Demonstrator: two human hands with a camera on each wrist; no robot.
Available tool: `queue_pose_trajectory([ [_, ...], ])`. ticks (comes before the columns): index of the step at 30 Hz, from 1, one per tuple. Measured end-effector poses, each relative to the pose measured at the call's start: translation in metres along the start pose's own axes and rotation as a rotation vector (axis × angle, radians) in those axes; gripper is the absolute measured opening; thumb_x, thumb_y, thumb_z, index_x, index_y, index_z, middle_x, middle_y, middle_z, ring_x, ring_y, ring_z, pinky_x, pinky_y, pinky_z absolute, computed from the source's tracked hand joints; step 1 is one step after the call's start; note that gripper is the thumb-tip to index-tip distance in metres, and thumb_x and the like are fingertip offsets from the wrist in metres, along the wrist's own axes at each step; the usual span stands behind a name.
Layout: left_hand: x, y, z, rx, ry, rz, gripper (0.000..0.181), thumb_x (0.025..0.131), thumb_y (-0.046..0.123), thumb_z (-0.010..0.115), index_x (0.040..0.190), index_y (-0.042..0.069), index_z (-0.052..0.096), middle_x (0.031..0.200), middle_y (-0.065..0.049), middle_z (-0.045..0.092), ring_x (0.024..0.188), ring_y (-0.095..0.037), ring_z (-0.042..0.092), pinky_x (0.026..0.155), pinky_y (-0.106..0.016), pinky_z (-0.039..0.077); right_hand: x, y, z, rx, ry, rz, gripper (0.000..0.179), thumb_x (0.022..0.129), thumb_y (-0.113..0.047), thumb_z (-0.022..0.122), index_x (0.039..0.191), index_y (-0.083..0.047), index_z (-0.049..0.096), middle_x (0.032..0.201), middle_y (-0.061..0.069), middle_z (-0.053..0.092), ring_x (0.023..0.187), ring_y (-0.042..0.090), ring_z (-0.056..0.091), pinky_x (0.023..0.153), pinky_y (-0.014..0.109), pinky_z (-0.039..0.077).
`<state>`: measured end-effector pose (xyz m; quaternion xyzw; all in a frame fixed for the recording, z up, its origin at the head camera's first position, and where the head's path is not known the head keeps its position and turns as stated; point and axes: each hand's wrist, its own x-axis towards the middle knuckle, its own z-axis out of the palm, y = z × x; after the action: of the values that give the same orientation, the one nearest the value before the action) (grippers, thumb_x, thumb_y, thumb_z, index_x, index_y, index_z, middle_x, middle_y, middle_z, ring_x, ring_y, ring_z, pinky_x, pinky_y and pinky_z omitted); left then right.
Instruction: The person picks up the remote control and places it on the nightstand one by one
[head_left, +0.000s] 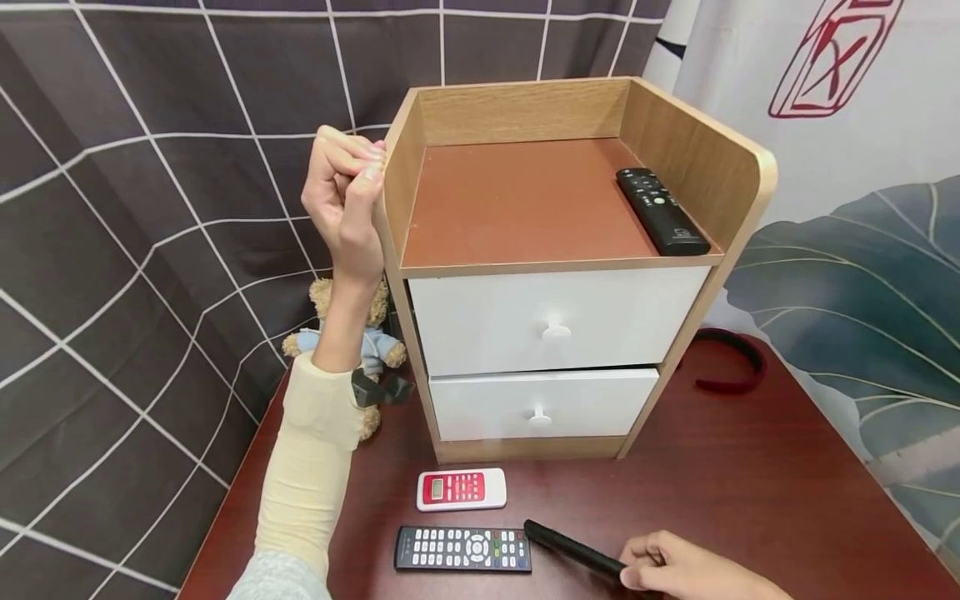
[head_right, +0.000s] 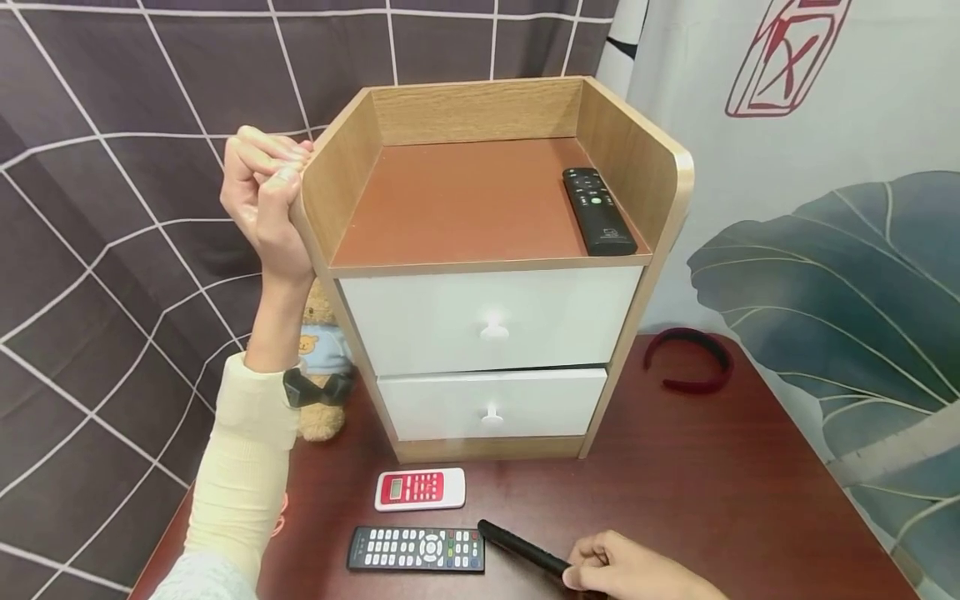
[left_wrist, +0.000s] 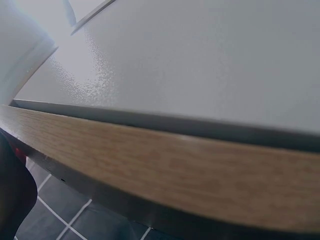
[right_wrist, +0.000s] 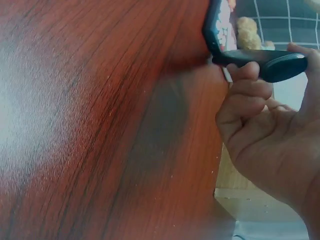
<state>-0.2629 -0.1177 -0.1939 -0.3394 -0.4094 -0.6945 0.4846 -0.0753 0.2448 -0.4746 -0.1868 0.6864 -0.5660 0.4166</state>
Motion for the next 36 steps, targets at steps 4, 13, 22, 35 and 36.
queue_pose_trajectory([
  [4,-0.001,0.000,-0.001,-0.002,-0.004,0.002,0.011,0.073,0.001,0.050,0.065,0.009,0.049,0.078,-0.001,0.054,0.078,-0.016,0.057,0.087,-0.031,0.054,-0.003,-0.007,0.000,0.141,-0.063,0.008,0.036,0.104,-0.017,0.043,0.098,0.018,0.046,0.070,-0.010,0.038,0.053,-0.002,0.036,0.042,0.021,0.020],
  [13,-0.002,-0.002,-0.003,0.002,-0.013,0.008,0.010,0.073,0.002,0.051,0.066,0.009,0.050,0.078,0.000,0.054,0.079,-0.017,0.057,0.087,-0.032,0.054,-0.014,-0.032,-0.003,0.313,-0.154,-0.148,0.039,0.105,-0.019,0.034,0.110,0.019,0.041,0.066,0.011,0.046,0.054,0.007,0.045,0.043,0.017,0.033],
  [22,-0.004,-0.003,-0.006,0.022,-0.014,0.019,0.009,0.073,0.003,0.051,0.065,0.007,0.049,0.079,-0.001,0.055,0.079,-0.017,0.058,0.088,-0.034,0.055,-0.044,-0.092,-0.018,0.170,-0.162,-0.278,0.038,0.105,-0.018,0.028,0.119,0.008,0.052,0.076,0.029,0.041,0.058,0.038,0.034,0.037,0.027,0.033],
  [35,0.001,-0.002,-0.006,0.027,-0.032,0.012,0.011,0.073,0.004,0.051,0.063,0.008,0.048,0.078,-0.001,0.053,0.080,-0.018,0.059,0.089,-0.034,0.055,-0.091,-0.174,-0.055,-0.271,0.127,-0.487,0.042,0.100,-0.017,0.032,0.132,0.002,0.053,0.073,0.013,0.057,0.052,0.024,0.049,0.040,0.025,0.042],
  [36,0.002,-0.002,-0.006,0.025,-0.033,0.011,0.011,0.073,0.003,0.051,0.063,0.008,0.048,0.078,-0.001,0.054,0.080,-0.018,0.059,0.089,-0.034,0.055,-0.095,-0.181,-0.058,-0.312,0.188,-0.457,0.041,0.101,-0.016,0.031,0.132,0.000,0.053,0.074,0.011,0.058,0.052,0.023,0.050,0.040,0.026,0.042],
])
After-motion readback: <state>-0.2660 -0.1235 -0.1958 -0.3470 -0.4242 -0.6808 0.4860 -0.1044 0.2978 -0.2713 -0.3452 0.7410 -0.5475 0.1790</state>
